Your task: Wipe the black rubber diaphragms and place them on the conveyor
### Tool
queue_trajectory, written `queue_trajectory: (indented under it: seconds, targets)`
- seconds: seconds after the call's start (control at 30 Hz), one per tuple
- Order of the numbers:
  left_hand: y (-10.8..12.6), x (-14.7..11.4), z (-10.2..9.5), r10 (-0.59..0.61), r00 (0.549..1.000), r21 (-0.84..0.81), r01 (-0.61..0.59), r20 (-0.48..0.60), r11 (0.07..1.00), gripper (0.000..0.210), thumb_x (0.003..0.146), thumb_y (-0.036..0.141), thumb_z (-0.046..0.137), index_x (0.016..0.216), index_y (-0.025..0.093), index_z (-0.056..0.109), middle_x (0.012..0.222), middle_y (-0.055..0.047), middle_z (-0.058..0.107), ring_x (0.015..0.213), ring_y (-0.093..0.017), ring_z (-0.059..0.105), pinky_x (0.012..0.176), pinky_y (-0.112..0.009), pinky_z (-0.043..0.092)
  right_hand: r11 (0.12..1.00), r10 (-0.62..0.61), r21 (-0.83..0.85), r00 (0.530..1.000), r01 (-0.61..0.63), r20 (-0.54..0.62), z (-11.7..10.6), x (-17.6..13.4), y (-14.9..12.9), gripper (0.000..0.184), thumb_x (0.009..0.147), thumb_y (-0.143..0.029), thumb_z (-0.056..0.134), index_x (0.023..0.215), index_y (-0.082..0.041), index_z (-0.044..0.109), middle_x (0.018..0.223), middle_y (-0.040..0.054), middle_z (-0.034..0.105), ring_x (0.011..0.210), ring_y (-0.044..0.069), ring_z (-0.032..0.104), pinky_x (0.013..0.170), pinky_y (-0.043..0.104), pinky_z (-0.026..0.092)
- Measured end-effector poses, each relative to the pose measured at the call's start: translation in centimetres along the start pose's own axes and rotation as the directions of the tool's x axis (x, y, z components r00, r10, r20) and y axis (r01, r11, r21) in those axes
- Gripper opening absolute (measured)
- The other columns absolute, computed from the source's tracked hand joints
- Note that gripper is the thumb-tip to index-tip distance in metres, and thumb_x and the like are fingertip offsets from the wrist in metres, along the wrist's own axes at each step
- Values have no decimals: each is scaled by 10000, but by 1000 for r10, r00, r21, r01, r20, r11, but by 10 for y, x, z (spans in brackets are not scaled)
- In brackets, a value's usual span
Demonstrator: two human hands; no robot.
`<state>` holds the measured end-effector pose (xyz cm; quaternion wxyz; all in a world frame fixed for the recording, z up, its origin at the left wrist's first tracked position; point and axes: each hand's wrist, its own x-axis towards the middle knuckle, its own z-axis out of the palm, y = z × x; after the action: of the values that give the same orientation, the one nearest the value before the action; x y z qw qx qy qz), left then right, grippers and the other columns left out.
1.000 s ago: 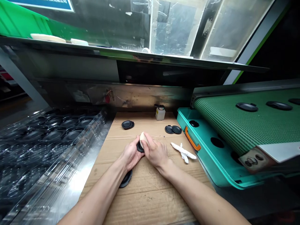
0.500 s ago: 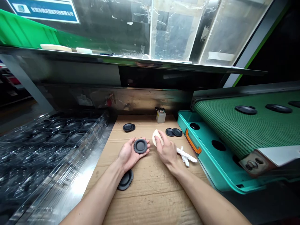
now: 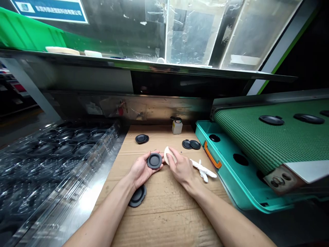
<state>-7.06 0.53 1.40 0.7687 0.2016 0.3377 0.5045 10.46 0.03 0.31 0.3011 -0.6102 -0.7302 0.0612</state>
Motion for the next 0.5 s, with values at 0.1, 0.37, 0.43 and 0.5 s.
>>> queue_trajectory:
  seconds: [0.1,0.37,0.43,0.5]
  targets:
    - [6,-3,-1,-36,997,-104,42,65,994,314,913,272,427,1142,94,549,1200,-235,612,1024,-330,650,786,-477,550,996,33,78,999,-31,-24,-1,4,9,377,966,-432,416,1300,-319,550,978,14,737,862,209,697,754,284,506]
    - [11,-13,9,-27,992,-134,44,122,990,267,883,218,494,1117,126,584,1185,-201,627,1084,-313,630,872,-487,522,992,38,123,999,-42,28,7,2,13,373,948,-451,442,1260,-306,586,1012,25,729,916,210,687,799,293,504]
    - [8,-14,13,38,994,-41,-34,106,999,282,880,257,567,1133,134,583,1179,-193,635,1090,-298,627,852,-413,531,991,39,127,999,-43,32,7,2,14,366,945,-450,449,1257,-315,586,1025,22,726,929,213,684,811,302,502]
    - [3,-16,18,194,980,104,-198,48,975,328,828,246,669,1131,149,588,1156,-164,655,1091,-268,627,869,-346,516,991,35,130,999,-40,37,7,2,16,361,944,-445,452,1256,-320,585,1040,20,723,950,217,680,832,310,496]
